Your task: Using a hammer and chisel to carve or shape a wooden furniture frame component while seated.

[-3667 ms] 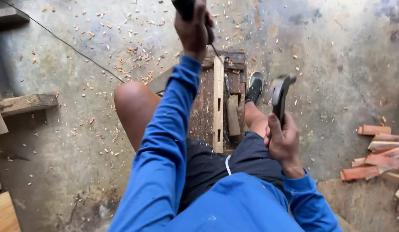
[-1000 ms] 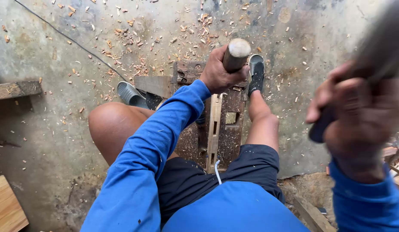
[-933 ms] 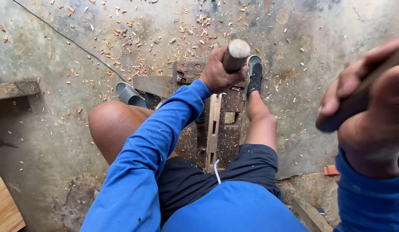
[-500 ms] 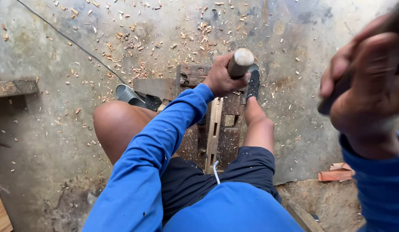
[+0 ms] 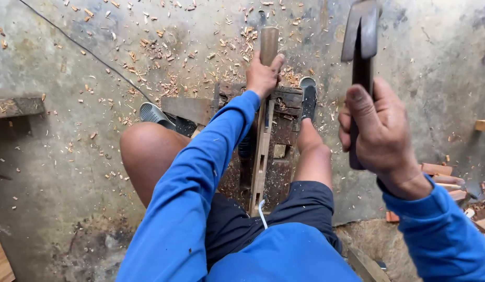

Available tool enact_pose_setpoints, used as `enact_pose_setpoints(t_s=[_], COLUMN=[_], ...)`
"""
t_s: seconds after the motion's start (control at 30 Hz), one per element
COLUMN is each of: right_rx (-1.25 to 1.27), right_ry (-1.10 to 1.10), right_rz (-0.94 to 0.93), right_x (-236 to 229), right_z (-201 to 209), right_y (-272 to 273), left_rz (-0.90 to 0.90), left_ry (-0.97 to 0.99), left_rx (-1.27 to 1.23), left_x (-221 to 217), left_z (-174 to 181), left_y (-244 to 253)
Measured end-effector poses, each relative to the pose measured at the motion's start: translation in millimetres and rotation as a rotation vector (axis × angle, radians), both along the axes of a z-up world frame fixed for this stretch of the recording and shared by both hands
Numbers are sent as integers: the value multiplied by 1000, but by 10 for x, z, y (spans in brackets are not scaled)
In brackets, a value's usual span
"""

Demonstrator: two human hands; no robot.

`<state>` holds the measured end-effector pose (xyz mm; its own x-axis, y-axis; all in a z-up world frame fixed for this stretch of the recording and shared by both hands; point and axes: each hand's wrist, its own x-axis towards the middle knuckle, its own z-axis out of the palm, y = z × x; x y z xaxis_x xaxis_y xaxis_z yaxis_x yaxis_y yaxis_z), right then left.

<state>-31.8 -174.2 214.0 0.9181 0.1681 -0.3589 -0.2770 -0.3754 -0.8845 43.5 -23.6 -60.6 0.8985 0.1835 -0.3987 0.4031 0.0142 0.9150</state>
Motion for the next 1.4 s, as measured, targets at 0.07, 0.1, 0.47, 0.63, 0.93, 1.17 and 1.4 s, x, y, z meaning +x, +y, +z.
enact_pose_setpoints(t_s=[0.07, 0.1, 0.47, 0.63, 0.93, 1.17, 1.4], right_rx=[67, 71, 88, 103, 98, 118, 168], right_ry=[20, 30, 45, 31, 17, -69, -216], right_rz=[-20, -26, -87, -73, -63, -48, -29], right_x=[-50, -82, -305, -390, -415, -362, -309], right_z=[-100, -109, -106, -110, -14, 218, 287], right_y=[-58, -79, -53, -50, 3, 114, 202], left_rz=[95, 91, -78, -98, -103, -109, -71], left_ry=[121, 132, -464, -541, -617, -665, -651], left_rx=[-236, -230, -106, -88, -65, -64, -61], left_x=[36, -12, -433, -539, -663, -698, -738], left_z=[27, 149, 524, 529, 548, 576, 516], left_y=[20, 32, 30, 51, 67, 78, 65])
